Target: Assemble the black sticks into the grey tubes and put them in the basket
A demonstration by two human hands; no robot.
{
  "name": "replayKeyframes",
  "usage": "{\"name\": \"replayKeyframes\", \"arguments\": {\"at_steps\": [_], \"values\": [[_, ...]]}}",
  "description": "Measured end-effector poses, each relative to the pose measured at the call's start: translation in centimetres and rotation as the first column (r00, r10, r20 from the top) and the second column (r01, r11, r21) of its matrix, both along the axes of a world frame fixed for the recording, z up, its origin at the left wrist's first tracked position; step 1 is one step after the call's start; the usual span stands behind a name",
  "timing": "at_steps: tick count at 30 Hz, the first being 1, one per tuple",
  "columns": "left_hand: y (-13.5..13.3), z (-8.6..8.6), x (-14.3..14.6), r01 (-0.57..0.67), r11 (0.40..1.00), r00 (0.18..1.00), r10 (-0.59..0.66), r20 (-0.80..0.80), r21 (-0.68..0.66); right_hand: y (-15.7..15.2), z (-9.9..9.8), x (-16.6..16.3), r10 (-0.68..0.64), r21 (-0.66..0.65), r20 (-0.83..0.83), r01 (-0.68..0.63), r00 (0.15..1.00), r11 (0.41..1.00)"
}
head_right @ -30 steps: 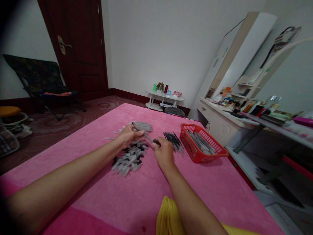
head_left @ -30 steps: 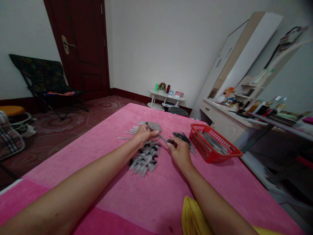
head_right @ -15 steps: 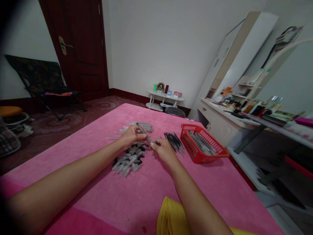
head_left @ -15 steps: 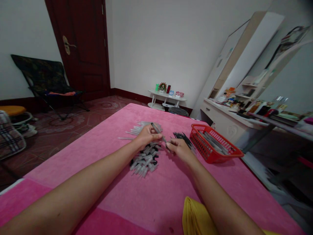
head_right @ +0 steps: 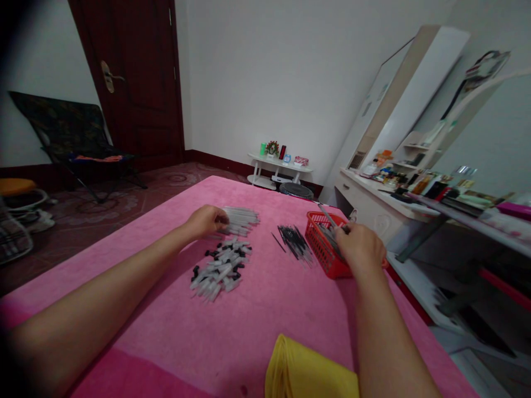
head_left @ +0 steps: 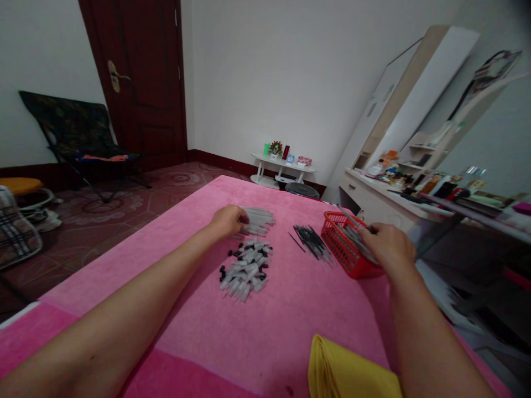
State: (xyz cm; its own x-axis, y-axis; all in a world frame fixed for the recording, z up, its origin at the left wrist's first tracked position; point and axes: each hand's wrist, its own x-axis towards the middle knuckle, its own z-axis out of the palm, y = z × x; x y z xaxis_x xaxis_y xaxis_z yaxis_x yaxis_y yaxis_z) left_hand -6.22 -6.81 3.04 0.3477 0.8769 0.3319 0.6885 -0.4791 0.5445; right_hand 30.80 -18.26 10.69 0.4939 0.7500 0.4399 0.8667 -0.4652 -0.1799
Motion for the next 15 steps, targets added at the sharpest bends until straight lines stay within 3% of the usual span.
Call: {"name": "replayKeyframes", "arguments": {"at_steps": [4, 8, 11, 15], "values": [[-0.4, 0.4, -0.6, -0.048, 0.998, 0.984, 0.053, -0.171, 0.028, -0.1, 0.1, 0.5, 0.005, 0.041, 0.036, -0.007, 0.999, 0.999], [-0.7, 1.0, -1.0, -0.033, 0.998, 0.944, 0.012, -0.33, -0.057, 0.9, -1.2, -2.4, 0.302, 0.108, 0.025, -0.303, 0.953, 0.947], [-0.8, 1.2, -1.3, -0.063, 0.993, 0.878, 0.007, -0.479, -0.101, 1.6, -3.4, -5.3, 0.454, -0.047, 0.016, -0.453, 0.891, 0.89], [-1.0, 1.4, -1.1, -0.091, 0.99, 0.823, 0.013, -0.568, -0.109, 1.8, -6.7, -8.0, 0.417, -0.249, 0.023, -0.399, 0.909, 0.883]]}}
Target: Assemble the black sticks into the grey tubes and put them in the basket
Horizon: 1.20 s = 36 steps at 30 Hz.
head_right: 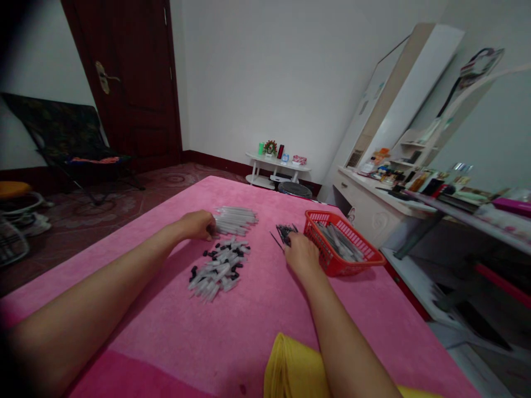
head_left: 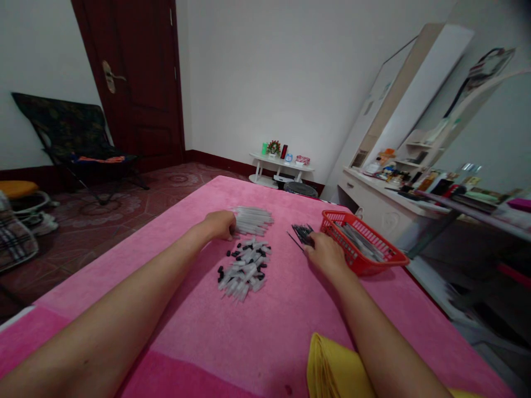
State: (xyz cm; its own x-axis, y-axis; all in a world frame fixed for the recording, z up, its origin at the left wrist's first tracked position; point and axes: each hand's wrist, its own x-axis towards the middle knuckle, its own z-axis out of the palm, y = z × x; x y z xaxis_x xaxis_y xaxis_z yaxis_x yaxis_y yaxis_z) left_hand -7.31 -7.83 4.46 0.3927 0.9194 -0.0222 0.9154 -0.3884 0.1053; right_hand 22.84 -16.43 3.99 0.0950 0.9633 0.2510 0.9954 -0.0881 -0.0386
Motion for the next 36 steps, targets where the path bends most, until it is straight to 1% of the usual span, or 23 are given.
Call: {"name": "replayKeyframes", "arguments": {"at_steps": [2, 4, 7, 9, 11, 12, 15, 16, 18, 23, 29, 36], "values": [[-0.1, 0.1, 0.2, 0.018, 1.0, 0.999, -0.018, 0.031, 0.006, -0.1, -1.1, -0.4, -0.034, -0.074, 0.047, 0.037, 0.998, 0.997], [-0.1, 0.3, 0.5, 0.032, 0.999, 0.996, -0.035, 0.087, 0.034, -0.1, -1.7, -0.5, -0.043, -0.112, 0.076, 0.051, 0.996, 0.992], [-0.2, 0.3, 1.0, 0.051, 0.993, 0.982, -0.07, 0.176, 0.11, -0.2, -1.6, -0.3, -0.063, -0.11, 0.082, 0.071, 0.995, 0.991], [-0.1, 0.0, 1.4, 0.07, 0.986, 0.966, -0.105, 0.236, 0.153, -0.3, -1.1, -0.4, -0.067, -0.066, 0.058, 0.071, 0.996, 0.995], [0.0, -0.4, 1.7, 0.092, 0.978, 0.945, -0.145, 0.294, 0.187, -0.5, -0.5, -0.6, -0.004, 0.005, 0.003, 0.004, 1.0, 1.0], [0.0, -0.6, 1.8, 0.099, 0.974, 0.935, -0.161, 0.316, 0.204, -0.5, -0.2, -0.8, 0.063, 0.041, -0.029, -0.062, 0.998, 0.997], [0.1, -1.0, 2.1, 0.122, 0.961, 0.91, -0.208, 0.358, 0.247, -0.7, 0.2, -1.3, 0.273, 0.137, -0.113, -0.257, 0.956, 0.957], [0.1, -1.1, 2.2, 0.13, 0.958, 0.904, -0.221, 0.367, 0.257, -0.7, 0.2, -1.4, 0.322, 0.163, -0.131, -0.3, 0.938, 0.94], [0.1, -1.1, 2.3, 0.145, 0.952, 0.892, -0.243, 0.382, 0.268, -0.7, 0.2, -1.6, 0.38, 0.199, -0.157, -0.347, 0.912, 0.916], [-0.3, -0.9, 2.7, 0.161, 0.949, 0.873, -0.264, 0.41, 0.27, -0.7, 0.2, -1.7, 0.416, 0.216, -0.154, -0.38, 0.896, 0.899], [-1.0, -0.7, 3.2, 0.183, 0.949, 0.887, -0.271, 0.374, 0.256, -0.6, 0.2, -1.5, 0.447, 0.222, -0.133, -0.413, 0.885, 0.883], [-1.8, -0.4, 4.0, 0.268, 0.931, 0.864, -0.346, 0.364, 0.249, -1.0, 0.8, -2.3, 0.45, 0.229, -0.065, -0.426, 0.891, 0.875]]}}
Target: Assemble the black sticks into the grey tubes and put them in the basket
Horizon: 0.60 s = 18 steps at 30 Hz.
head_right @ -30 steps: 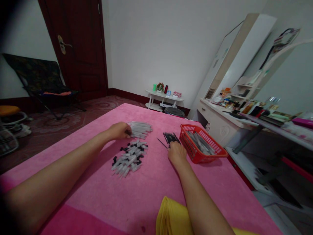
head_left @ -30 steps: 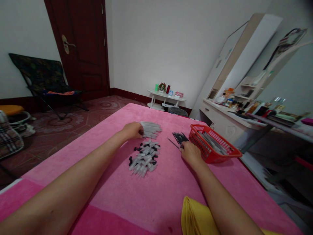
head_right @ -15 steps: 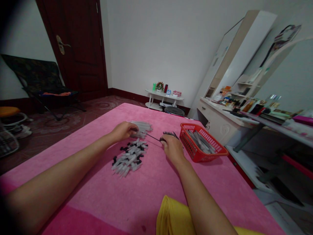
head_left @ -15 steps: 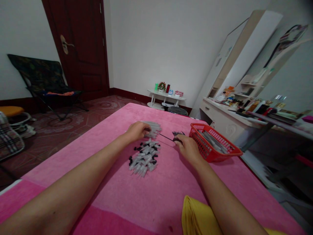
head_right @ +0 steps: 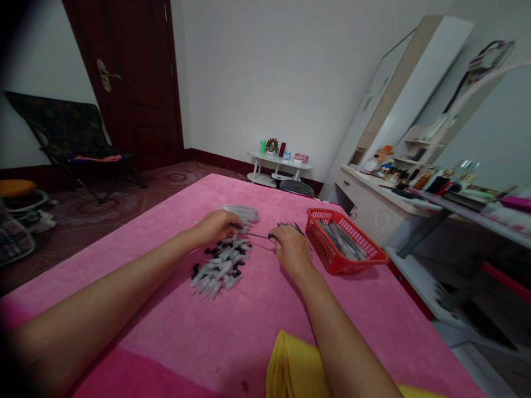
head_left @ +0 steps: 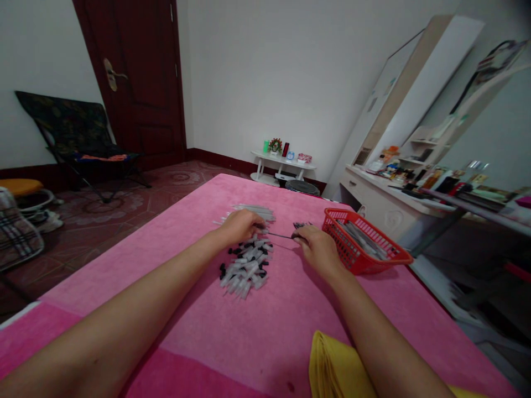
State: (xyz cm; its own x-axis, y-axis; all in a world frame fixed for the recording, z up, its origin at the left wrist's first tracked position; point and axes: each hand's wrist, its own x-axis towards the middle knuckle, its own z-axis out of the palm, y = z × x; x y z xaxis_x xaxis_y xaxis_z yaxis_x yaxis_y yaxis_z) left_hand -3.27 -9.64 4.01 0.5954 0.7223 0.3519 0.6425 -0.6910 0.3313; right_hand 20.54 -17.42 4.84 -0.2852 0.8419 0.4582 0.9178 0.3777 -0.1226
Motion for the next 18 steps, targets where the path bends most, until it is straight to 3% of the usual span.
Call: {"name": "replayKeyframes", "arguments": {"at_steps": [8, 18], "values": [[0.5, -0.2, -0.7, -0.085, 0.996, 0.996, 0.085, -0.015, 0.006, 0.3, 0.3, 1.0, -0.04, 0.03, -0.018, 0.041, 0.999, 0.999], [0.3, -0.2, -0.4, -0.064, 0.998, 0.997, 0.064, 0.032, -0.016, 0.2, 0.3, 0.6, -0.047, -0.024, -0.011, 0.046, 0.999, 0.999]]}}
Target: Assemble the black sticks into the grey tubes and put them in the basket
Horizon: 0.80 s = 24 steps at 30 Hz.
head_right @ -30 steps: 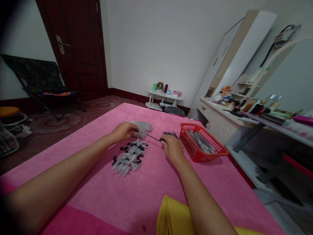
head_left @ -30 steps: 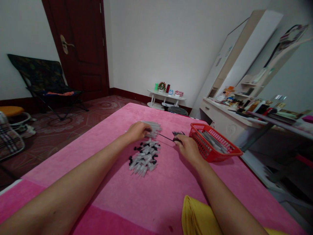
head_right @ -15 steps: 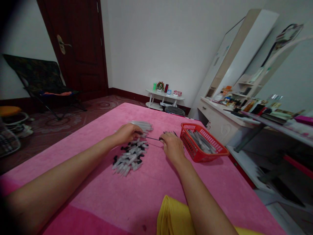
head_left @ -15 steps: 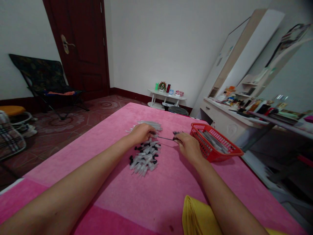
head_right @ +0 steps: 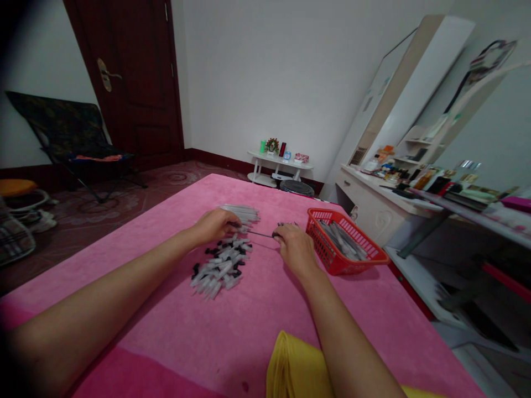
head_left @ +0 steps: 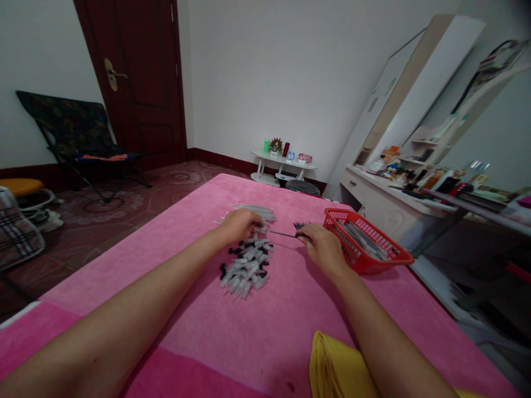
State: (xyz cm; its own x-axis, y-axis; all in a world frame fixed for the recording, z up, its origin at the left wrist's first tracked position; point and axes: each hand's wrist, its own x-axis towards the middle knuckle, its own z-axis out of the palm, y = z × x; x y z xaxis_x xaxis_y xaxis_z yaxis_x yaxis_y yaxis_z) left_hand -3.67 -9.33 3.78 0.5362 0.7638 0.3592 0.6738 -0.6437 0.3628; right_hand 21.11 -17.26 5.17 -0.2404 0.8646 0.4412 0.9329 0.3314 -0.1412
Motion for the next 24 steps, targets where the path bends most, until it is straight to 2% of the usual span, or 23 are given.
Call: {"name": "replayKeyframes", "arguments": {"at_steps": [4, 8, 10, 12, 14, 16, 18, 21, 24], "values": [[-0.2, -0.1, 0.3, 0.057, 0.998, 0.998, -0.056, -0.042, 0.025, -0.2, 0.3, -0.4, 0.016, 0.007, 0.021, -0.016, 1.0, 1.0], [-0.4, -0.5, 0.9, 0.171, 0.985, 0.985, -0.171, 0.01, 0.013, -0.5, 0.5, -1.0, 0.077, 0.0, 0.006, -0.077, 0.997, 0.997], [-0.4, -0.8, 1.3, 0.202, 0.979, 0.978, -0.202, 0.055, 0.003, -0.6, 0.3, -1.5, 0.097, 0.011, -0.068, -0.096, 0.993, 0.995], [-0.3, -0.9, 1.5, 0.163, 0.987, 0.98, -0.16, 0.12, -0.016, -0.5, 0.0, -2.0, 0.054, 0.04, -0.227, -0.046, 0.972, 0.998], [0.2, -1.0, 1.3, 0.036, 0.999, 0.974, -0.028, 0.223, -0.034, -0.4, -0.5, -2.4, -0.028, 0.048, -0.393, 0.05, 0.919, 0.998], [1.0, -0.9, 0.8, -0.114, 0.992, 0.916, 0.127, 0.381, -0.055, -0.4, -0.9, -2.8, -0.087, 0.017, -0.442, 0.105, 0.893, 0.994], [1.7, -0.7, 0.3, -0.196, 0.977, 0.804, 0.211, 0.556, -0.087, -0.5, -1.3, -3.2, -0.074, -0.021, -0.361, 0.072, 0.929, 0.997], [2.3, -0.2, -0.3, -0.223, 0.967, 0.633, 0.24, 0.736, -0.123, -1.0, -2.0, -4.0, 0.051, -0.105, -0.201, -0.074, 0.978, 0.992], [2.3, -0.1, -0.4, -0.21, 0.968, 0.56, 0.232, 0.795, -0.135, -1.5, -2.8, -5.1, 0.132, -0.173, -0.131, -0.154, 0.983, 0.973]]}}
